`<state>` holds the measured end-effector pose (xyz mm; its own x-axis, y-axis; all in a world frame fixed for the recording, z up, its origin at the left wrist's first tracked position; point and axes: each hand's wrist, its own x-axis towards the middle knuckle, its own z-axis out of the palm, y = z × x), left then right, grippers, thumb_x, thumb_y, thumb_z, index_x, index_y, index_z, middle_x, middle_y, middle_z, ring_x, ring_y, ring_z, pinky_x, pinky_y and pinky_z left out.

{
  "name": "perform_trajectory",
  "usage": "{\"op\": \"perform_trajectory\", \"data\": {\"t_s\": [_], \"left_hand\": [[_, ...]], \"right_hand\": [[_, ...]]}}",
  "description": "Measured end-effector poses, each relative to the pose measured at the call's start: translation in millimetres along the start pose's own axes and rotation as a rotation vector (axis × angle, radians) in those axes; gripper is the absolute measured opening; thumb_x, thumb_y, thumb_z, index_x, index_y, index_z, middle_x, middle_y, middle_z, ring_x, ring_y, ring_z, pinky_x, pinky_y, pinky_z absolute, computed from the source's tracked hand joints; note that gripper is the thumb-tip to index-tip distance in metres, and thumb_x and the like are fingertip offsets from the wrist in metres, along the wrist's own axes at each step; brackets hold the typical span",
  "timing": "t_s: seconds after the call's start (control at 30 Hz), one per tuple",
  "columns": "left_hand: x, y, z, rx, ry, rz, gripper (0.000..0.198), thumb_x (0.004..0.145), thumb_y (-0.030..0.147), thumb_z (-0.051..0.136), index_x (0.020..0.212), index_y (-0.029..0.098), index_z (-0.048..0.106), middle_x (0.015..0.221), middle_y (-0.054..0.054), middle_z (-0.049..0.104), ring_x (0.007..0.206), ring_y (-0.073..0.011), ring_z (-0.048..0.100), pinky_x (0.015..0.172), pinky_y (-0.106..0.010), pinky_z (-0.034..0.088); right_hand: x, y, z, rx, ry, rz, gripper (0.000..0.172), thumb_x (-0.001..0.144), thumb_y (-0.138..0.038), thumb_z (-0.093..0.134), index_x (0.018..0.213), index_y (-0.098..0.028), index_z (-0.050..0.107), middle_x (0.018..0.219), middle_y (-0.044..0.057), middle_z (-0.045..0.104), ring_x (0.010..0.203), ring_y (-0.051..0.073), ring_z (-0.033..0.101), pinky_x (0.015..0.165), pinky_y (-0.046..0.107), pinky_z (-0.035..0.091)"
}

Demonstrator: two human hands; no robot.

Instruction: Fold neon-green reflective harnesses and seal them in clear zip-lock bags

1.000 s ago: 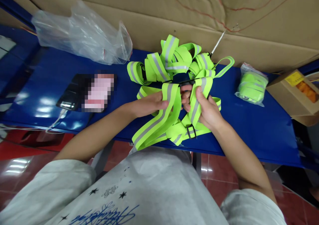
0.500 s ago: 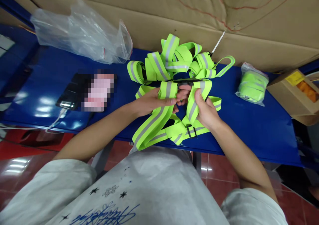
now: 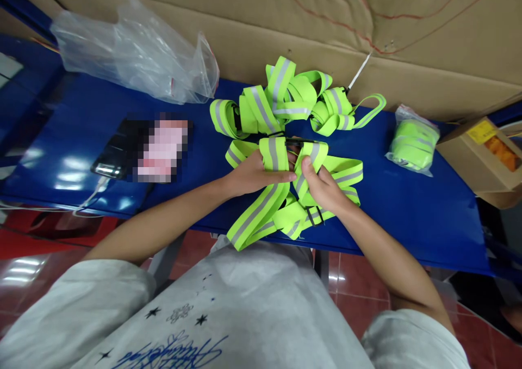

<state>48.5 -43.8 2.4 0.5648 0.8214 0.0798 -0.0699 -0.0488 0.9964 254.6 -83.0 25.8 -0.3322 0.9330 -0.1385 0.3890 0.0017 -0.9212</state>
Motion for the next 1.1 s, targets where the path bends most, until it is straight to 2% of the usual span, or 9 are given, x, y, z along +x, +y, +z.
{"op": "perform_trajectory", "data": {"t_s": [0.1, 0.27, 0.47, 0.53, 0.6, 0.7, 0.9, 1.0, 1.1], "left_hand": [[-0.3, 0.5, 4.1, -0.062, 0.036, 0.023, 0.048, 0.079, 0.056, 0.090, 0.105, 0.018, 0.078, 0.115, -0.009, 0.080, 0.118, -0.0277, 0.071, 0.111, -0.043, 0.054], [1.6, 7.5, -0.2, -0.063, -0.008, -0.008, 0.050, 0.082, 0.055, 0.088, 0.107, 0.015, 0.074, 0.111, -0.008, 0.078, 0.107, -0.0236, 0.071, 0.099, -0.037, 0.055], [1.6, 23.7, -0.6, 0.010, -0.115, 0.044, 0.045, 0.085, 0.053, 0.085, 0.107, 0.016, 0.077, 0.106, -0.006, 0.079, 0.103, -0.0225, 0.072, 0.095, -0.036, 0.057], [1.5, 31.9, 5.2, -0.125, -0.068, -0.036, 0.053, 0.079, 0.054, 0.090, 0.113, 0.015, 0.076, 0.112, -0.007, 0.080, 0.106, -0.0242, 0.074, 0.098, -0.039, 0.059], [2.4, 41.0, 11.3, -0.274, -0.025, -0.122, 0.064, 0.071, 0.053, 0.097, 0.118, 0.015, 0.075, 0.118, -0.009, 0.080, 0.110, -0.0270, 0.075, 0.101, -0.043, 0.060], [5.0, 53.0, 16.6, -0.402, -0.057, -0.153, 0.070, 0.066, 0.050, 0.101, 0.120, 0.014, 0.076, 0.126, -0.011, 0.079, 0.118, -0.0306, 0.076, 0.107, -0.047, 0.060], [4.0, 65.1, 12.1, -0.300, -0.234, -0.129, 0.064, 0.073, 0.052, 0.096, 0.123, 0.018, 0.075, 0.129, -0.009, 0.078, 0.131, -0.0315, 0.070, 0.114, -0.050, 0.057], [2.2, 63.2, 8.6, -0.197, -0.257, -0.087, 0.060, 0.076, 0.052, 0.094, 0.122, 0.018, 0.075, 0.129, -0.008, 0.078, 0.134, -0.0312, 0.067, 0.117, -0.049, 0.055], [1.8, 53.9, 9.0, -0.139, -0.296, -0.115, 0.057, 0.079, 0.052, 0.091, 0.120, 0.017, 0.076, 0.129, -0.009, 0.078, 0.135, -0.0314, 0.067, 0.117, -0.049, 0.054]], "right_hand": [[5.1, 3.4, -3.1, -0.022, 0.072, -0.047, 0.070, 0.099, -0.081, 0.049, 0.143, -0.029, 0.066, 0.144, 0.010, 0.069, 0.154, 0.034, 0.050, 0.134, 0.057, 0.037], [11.1, -8.3, -29.8, -0.154, 0.270, -0.435, 0.092, 0.085, -0.073, 0.078, 0.163, -0.036, 0.045, 0.164, 0.009, 0.052, 0.139, 0.034, 0.063, 0.116, 0.053, 0.056], [1.7, -61.9, -43.0, -0.450, 0.202, -0.426, 0.027, 0.095, -0.048, 0.077, 0.111, -0.026, 0.082, 0.102, 0.003, 0.082, 0.089, 0.023, 0.076, 0.084, 0.036, 0.059], [5.9, -71.5, -41.3, -0.404, 0.305, -0.421, 0.024, 0.096, -0.045, 0.076, 0.090, -0.022, 0.080, 0.080, 0.000, 0.075, 0.070, 0.016, 0.065, 0.068, 0.030, 0.050], [13.0, -76.8, -40.8, -0.315, 0.417, -0.423, 0.040, 0.095, -0.042, 0.077, 0.066, -0.019, 0.065, 0.060, -0.004, 0.054, 0.057, 0.011, 0.045, 0.056, 0.027, 0.034], [20.9, -85.7, -44.7, -0.187, 0.559, -0.443, 0.057, 0.093, -0.036, 0.079, 0.055, -0.019, 0.041, 0.057, -0.005, 0.030, 0.056, 0.008, 0.024, 0.054, 0.030, 0.017], [15.4, -110.1, -58.4, 0.053, 0.436, -0.185, 0.028, 0.078, -0.041, 0.092, 0.079, -0.017, 0.078, 0.067, -0.002, 0.058, 0.055, 0.010, 0.047, 0.050, 0.028, 0.029], [14.4, -106.8, -59.9, 0.185, 0.347, -0.002, 0.046, 0.059, -0.047, 0.101, 0.090, -0.020, 0.081, 0.070, -0.003, 0.065, 0.053, 0.010, 0.054, 0.046, 0.024, 0.037], [15.2, -93.8, -58.4, 0.329, 0.252, 0.073, 0.049, 0.059, -0.050, 0.102, 0.092, -0.021, 0.080, 0.074, -0.004, 0.071, 0.054, 0.011, 0.059, 0.048, 0.023, 0.047]]}}
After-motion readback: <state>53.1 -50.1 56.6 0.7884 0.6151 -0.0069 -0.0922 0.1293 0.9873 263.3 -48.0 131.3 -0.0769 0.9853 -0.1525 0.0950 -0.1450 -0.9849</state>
